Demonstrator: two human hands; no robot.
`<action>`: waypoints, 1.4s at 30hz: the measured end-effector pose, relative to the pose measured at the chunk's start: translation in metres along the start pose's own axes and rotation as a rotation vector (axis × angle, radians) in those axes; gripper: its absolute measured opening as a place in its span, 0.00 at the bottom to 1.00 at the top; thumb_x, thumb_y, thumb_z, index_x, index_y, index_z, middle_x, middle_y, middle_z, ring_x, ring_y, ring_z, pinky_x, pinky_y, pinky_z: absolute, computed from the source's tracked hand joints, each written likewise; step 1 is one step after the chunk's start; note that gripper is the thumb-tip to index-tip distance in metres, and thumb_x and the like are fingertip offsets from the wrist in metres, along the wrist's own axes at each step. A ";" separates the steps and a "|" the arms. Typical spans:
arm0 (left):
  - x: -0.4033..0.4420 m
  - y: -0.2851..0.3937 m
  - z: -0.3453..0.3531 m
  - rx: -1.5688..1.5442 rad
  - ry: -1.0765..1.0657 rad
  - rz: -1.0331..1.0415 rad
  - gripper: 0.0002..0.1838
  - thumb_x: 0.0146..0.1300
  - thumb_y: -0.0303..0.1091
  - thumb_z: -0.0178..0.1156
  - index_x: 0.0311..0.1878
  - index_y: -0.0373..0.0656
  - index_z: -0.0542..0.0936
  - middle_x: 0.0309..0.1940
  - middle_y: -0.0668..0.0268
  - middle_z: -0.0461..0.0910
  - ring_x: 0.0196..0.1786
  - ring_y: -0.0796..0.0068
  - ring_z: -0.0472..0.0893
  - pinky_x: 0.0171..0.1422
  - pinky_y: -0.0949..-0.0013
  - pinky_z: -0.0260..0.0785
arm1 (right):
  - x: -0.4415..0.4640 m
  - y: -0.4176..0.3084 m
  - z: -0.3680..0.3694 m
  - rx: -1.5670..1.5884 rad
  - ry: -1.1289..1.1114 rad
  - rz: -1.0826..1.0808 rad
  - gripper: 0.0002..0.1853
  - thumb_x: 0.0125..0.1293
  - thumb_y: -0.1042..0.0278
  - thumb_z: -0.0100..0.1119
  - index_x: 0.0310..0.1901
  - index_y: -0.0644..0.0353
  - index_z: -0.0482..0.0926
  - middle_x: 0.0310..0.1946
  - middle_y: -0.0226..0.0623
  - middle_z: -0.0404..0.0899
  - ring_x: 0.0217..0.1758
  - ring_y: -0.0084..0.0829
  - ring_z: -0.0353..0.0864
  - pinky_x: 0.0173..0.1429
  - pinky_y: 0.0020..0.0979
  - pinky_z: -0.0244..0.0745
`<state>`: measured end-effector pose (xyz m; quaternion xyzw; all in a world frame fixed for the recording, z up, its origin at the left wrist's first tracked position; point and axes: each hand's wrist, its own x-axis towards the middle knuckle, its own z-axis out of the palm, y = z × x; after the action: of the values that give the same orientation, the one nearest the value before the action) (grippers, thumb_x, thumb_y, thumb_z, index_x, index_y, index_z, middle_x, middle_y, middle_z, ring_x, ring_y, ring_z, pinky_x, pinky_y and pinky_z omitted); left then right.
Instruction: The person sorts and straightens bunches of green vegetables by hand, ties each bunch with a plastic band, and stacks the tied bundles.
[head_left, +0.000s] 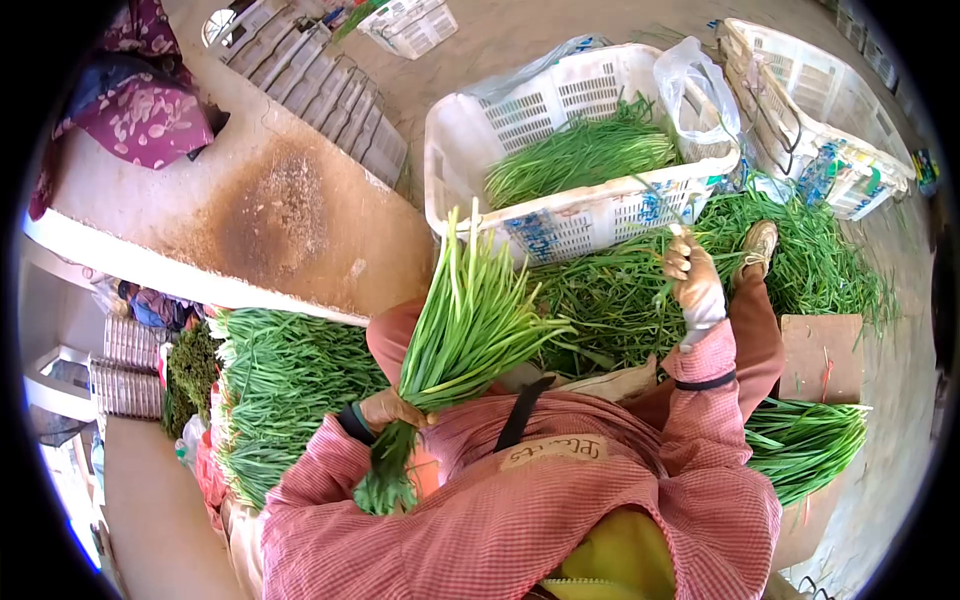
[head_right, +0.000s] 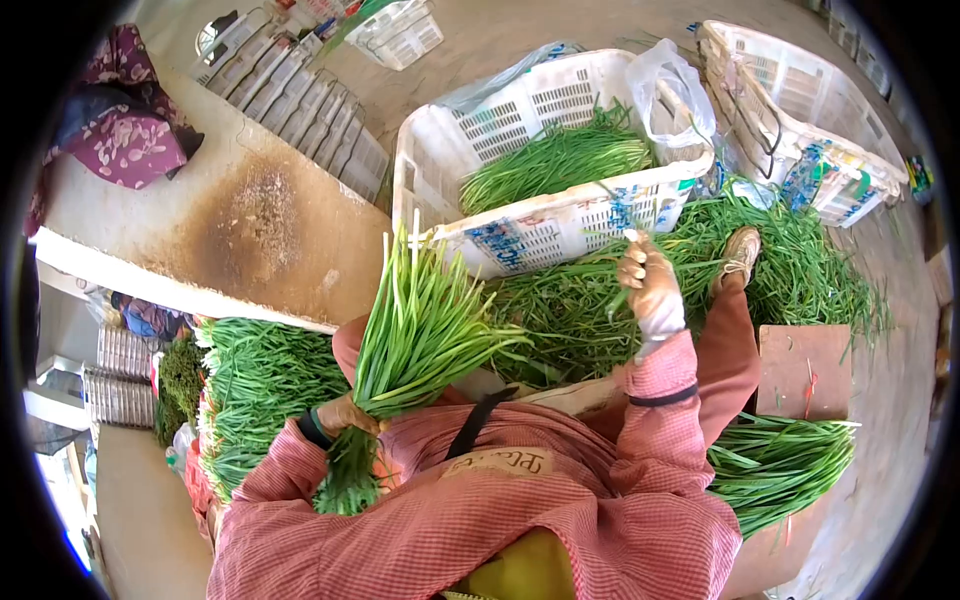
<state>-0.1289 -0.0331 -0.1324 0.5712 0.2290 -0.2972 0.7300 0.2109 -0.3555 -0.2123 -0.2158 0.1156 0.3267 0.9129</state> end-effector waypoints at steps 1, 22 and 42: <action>0.001 -0.022 -0.003 -0.141 0.032 -0.020 0.31 0.41 0.08 0.56 0.54 0.38 0.70 0.34 0.61 0.76 0.33 0.74 0.75 0.33 0.76 0.69 | -0.006 0.000 -0.004 -0.064 0.025 -0.037 0.09 0.70 0.65 0.36 0.37 0.59 0.65 0.15 0.21 0.58 0.12 0.14 0.54 0.13 0.16 0.49; 0.021 -0.065 0.037 -0.223 0.100 0.156 0.27 0.38 0.12 0.63 0.46 0.42 0.73 0.30 0.68 0.76 0.33 0.76 0.75 0.38 0.76 0.68 | -0.044 0.144 0.038 -1.379 -0.319 -0.252 0.14 0.57 0.62 0.57 0.42 0.60 0.79 0.39 0.41 0.79 0.39 0.34 0.77 0.49 0.33 0.69; 0.021 -0.065 0.074 -0.081 0.212 0.386 0.25 0.40 0.18 0.67 0.46 0.42 0.76 0.35 0.67 0.79 0.41 0.76 0.76 0.51 0.70 0.67 | -0.065 0.156 0.046 -1.601 -0.494 -0.029 0.18 0.57 0.54 0.57 0.38 0.62 0.80 0.47 0.46 0.74 0.53 0.42 0.71 0.57 0.38 0.63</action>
<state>-0.1594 -0.1193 -0.1741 0.6028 0.2027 -0.0806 0.7675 0.0642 -0.2608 -0.1983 -0.7226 -0.3574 0.3362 0.4869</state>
